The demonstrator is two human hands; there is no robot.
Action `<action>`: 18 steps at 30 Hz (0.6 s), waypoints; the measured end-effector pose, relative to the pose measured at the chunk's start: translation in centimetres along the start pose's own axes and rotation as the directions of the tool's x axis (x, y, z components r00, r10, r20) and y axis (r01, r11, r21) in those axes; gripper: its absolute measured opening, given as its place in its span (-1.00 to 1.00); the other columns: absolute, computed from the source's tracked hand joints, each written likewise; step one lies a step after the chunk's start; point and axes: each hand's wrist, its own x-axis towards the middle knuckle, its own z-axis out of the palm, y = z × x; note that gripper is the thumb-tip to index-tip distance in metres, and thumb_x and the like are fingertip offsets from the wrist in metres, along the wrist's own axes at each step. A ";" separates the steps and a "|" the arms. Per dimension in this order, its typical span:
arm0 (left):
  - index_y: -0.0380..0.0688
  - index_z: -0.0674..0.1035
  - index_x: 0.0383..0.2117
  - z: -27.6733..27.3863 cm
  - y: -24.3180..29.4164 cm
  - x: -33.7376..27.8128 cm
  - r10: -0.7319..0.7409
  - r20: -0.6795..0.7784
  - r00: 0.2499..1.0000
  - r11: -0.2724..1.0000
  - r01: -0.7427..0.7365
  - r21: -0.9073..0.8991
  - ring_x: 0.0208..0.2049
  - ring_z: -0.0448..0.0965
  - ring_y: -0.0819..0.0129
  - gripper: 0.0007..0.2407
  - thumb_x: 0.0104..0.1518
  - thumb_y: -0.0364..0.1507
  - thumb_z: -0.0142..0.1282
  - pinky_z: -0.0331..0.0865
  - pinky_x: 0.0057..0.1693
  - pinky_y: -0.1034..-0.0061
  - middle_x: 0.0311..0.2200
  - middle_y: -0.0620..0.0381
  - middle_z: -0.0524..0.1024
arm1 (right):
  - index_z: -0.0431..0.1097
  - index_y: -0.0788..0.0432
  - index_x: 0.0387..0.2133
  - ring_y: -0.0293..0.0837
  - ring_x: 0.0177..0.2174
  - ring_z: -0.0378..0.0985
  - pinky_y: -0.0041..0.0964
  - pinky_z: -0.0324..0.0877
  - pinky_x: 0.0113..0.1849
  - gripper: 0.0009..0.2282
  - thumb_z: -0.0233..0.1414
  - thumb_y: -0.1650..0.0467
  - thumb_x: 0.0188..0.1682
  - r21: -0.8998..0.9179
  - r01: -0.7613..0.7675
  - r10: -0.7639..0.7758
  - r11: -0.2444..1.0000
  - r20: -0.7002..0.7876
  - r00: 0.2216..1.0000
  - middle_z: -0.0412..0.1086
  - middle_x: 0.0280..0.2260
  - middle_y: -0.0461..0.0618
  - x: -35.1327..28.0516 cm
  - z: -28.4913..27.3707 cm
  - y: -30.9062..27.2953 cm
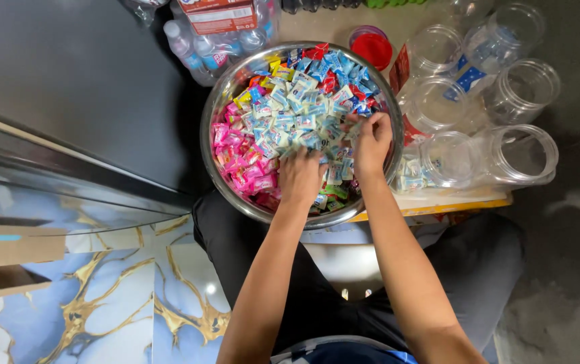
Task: Mixing various types of individually wrapped candies into a large metal bowl by pouring them from jars and bags.
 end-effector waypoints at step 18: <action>-0.14 0.53 -0.39 -0.5 -5.1 2.4 -0.652 0.350 0.673 -0.343 0.150 -0.927 -0.60 0.59 0.30 -0.81 0.18 -0.36 -0.16 0.38 -0.49 0.45 -0.53 0.07 0.58 | 0.54 0.16 -0.28 0.19 -0.29 0.55 0.04 0.48 -0.28 -0.70 0.35 0.33 -0.28 -0.910 0.351 -0.218 0.220 0.305 0.927 0.42 -0.21 0.17 -1.4 1.4 -0.2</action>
